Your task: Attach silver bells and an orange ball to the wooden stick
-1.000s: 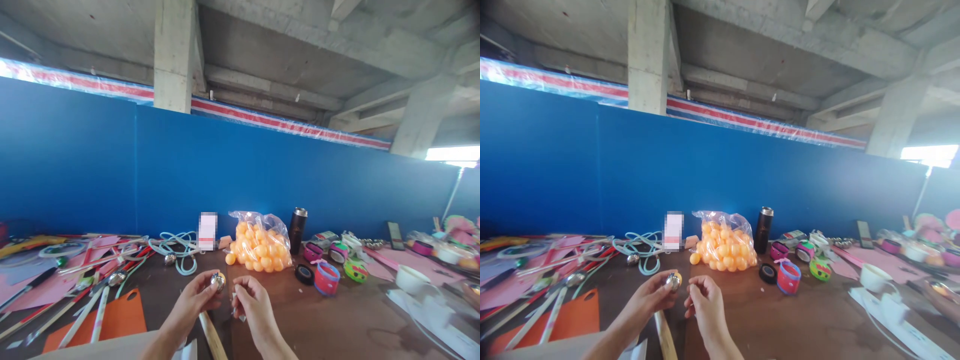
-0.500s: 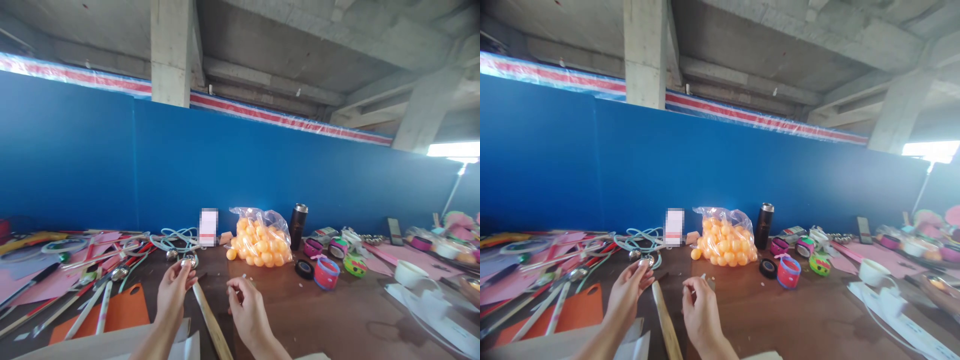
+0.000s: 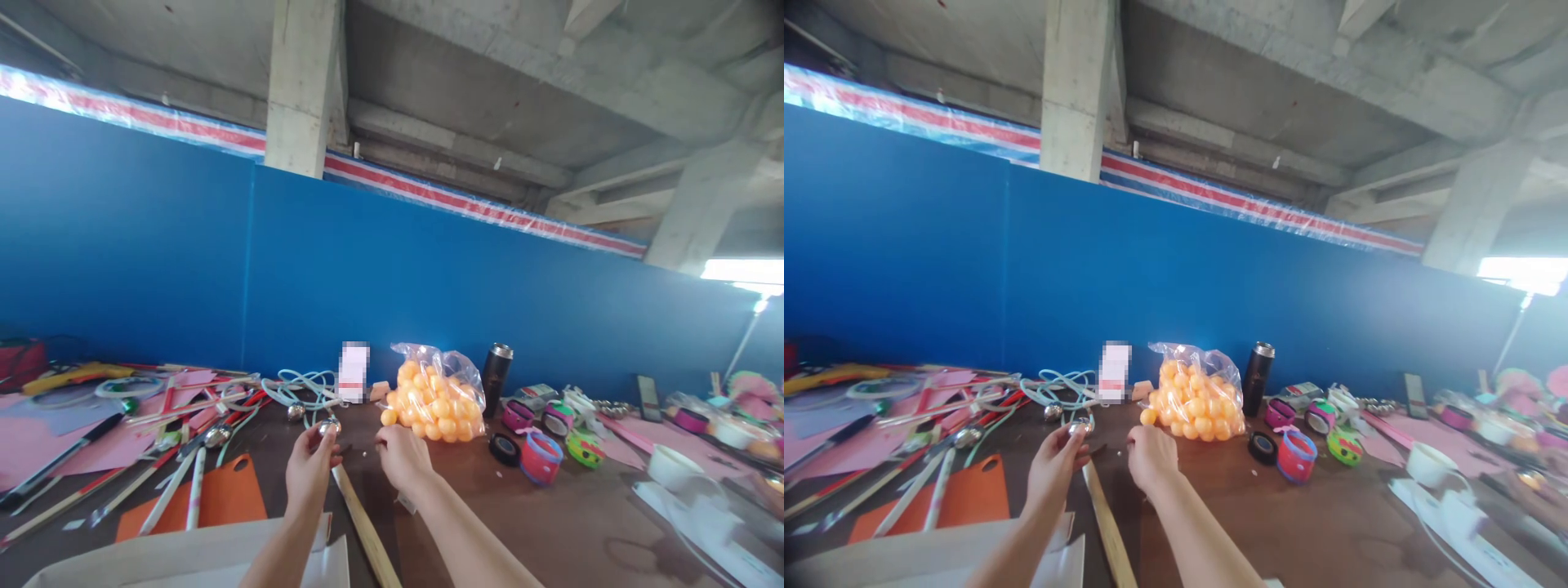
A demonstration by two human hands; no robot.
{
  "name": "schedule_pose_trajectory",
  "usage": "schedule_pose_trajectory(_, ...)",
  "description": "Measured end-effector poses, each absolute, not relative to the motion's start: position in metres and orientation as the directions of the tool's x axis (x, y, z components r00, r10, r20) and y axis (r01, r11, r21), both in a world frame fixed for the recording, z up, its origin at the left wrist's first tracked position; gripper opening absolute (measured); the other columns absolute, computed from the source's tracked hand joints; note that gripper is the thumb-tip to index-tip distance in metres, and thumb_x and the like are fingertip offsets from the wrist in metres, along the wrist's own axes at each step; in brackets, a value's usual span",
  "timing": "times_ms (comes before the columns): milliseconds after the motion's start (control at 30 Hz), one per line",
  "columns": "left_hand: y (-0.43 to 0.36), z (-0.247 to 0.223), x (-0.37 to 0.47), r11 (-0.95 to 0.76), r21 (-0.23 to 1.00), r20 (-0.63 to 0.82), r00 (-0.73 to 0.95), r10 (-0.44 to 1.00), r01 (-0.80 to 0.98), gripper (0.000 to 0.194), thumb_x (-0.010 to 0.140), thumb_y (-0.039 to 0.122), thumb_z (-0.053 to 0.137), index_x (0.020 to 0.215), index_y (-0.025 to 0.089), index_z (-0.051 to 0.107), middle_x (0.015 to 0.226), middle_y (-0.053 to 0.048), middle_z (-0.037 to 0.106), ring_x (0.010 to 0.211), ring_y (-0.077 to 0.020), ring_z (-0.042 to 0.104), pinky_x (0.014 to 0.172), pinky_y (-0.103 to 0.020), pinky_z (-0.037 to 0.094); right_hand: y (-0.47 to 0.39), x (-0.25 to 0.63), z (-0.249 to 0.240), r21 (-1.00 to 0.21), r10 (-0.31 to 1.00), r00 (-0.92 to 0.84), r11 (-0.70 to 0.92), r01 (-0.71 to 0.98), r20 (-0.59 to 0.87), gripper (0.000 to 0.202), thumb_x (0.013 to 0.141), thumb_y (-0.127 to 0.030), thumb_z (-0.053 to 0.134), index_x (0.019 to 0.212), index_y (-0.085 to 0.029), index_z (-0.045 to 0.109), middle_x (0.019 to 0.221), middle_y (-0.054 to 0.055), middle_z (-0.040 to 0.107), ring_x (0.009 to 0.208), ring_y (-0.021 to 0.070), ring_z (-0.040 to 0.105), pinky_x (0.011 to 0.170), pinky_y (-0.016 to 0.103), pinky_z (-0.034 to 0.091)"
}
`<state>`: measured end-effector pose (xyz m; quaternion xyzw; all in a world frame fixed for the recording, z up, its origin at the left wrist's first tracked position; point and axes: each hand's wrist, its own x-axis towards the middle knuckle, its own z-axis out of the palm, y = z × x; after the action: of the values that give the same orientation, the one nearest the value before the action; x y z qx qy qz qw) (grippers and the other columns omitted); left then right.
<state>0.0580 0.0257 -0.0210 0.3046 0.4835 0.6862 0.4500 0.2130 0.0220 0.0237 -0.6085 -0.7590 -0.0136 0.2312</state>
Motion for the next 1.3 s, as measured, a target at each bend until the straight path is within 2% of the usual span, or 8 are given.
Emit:
schedule_pose_trajectory(133,0.025,-0.019,0.06,-0.115,0.937,-0.027,-0.395,0.918,-0.33,0.048,0.064,0.047,0.065,0.099,0.016,0.057,0.09,-0.008,0.062,0.069,-0.017,0.061,0.057,-0.03,0.053,0.032,0.2,0.017,-0.122,0.933,-0.196,0.242,0.963,0.303,0.022,0.074,-0.012,0.051,0.078,-0.023,0.07,0.08,0.008,0.069,0.079,0.0238,0.063,0.062,0.029,0.041)
schedule_pose_trajectory(367,0.023,-0.017,0.062,-0.103,0.932,-0.037,-0.373,0.927,-0.349,0.05,0.063,0.047,0.065,0.101,0.015,0.056,0.09,-0.008,0.061,0.069,-0.018,0.062,0.057,-0.03,0.052,0.034,0.19,0.006,0.044,0.948,-0.253,0.249,0.967,0.193,0.018,0.083,-0.012,0.049,0.086,-0.016,0.066,0.085,0.01,0.067,0.083,0.0234,0.062,0.066,0.032,0.046)
schedule_pose_trajectory(500,0.023,-0.016,0.062,-0.089,0.936,-0.047,-0.371,0.927,-0.341,0.052,0.062,0.048,0.065,0.101,0.015,0.057,0.091,-0.008,0.061,0.07,-0.0184,0.062,0.057,-0.03,0.052,0.038,0.187,0.001,0.091,0.954,-0.264,0.253,0.963,0.141,0.018,0.087,-0.026,0.051,0.097,-0.013,0.059,0.096,0.006,0.062,0.086,0.0182,0.06,0.073,0.036,0.049)
schedule_pose_trajectory(667,0.025,-0.02,0.062,-0.087,0.937,-0.044,-0.363,0.931,-0.338,0.052,0.062,0.048,0.065,0.1,0.014,0.057,0.089,-0.008,0.062,0.069,-0.0189,0.063,0.057,-0.031,0.053,0.042,0.182,0.001,0.066,0.947,-0.27,0.263,0.963,0.174,0.016,0.08,-0.013,0.051,0.089,-0.012,0.064,0.09,0.015,0.064,0.084,0.0263,0.062,0.068,0.035,0.048)
schedule_pose_trajectory(867,0.027,-0.024,0.063,-0.107,0.92,-0.039,-0.361,0.932,-0.376,0.05,0.06,0.046,0.068,0.098,0.014,0.06,0.088,-0.009,0.065,0.067,-0.0187,0.064,0.054,-0.029,0.053,0.039,0.178,0.006,-0.11,0.937,-0.242,0.277,0.955,0.252,0.017,0.072,-0.011,0.052,0.084,-0.016,0.064,0.084,0.013,0.066,0.077,0.0276,0.064,0.064,0.035,0.046)
schedule_pose_trajectory(1033,0.027,-0.021,0.065,-0.106,0.845,-0.05,-0.275,0.96,-0.524,0.046,0.059,0.037,0.072,0.097,0.013,0.061,0.09,-0.011,0.067,0.066,-0.0177,0.065,0.056,-0.029,0.054,0.038,0.187,0.014,-0.416,0.925,-0.117,0.273,0.867,0.363,0.013,0.069,-0.013,0.052,0.075,-0.02,0.061,0.076,0.005,0.065,0.072,0.0226,0.062,0.065,0.032,0.042)
schedule_pose_trajectory(1167,0.027,-0.017,0.068,-0.079,0.747,-0.024,-0.146,0.989,-0.661,0.042,0.061,0.03,0.074,0.097,0.012,0.061,0.09,-0.011,0.068,0.069,-0.0161,0.066,0.063,-0.026,0.054,0.032,0.207,0.024,-0.704,0.915,0.039,0.282,0.651,0.402,0.009,0.075,-0.023,0.049,0.077,-0.02,0.057,0.075,0.002,0.063,0.072,0.017,0.059,0.064,0.025,0.042)
schedule_pose_trajectory(1300,0.02,-0.011,0.071,-0.048,0.697,-0.023,-0.089,0.996,-0.715,0.046,0.064,0.021,0.072,0.107,0.016,0.056,0.088,-0.009,0.069,0.069,-0.0165,0.067,0.067,-0.028,0.055,0.014,0.224,0.025,-0.906,0.95,0.12,0.231,0.354,0.289,0.023,0.077,-0.036,0.048,0.086,-0.016,0.056,0.057,-0.003,0.052,0.046,0.0098,0.048,0.044,0.02,0.035)
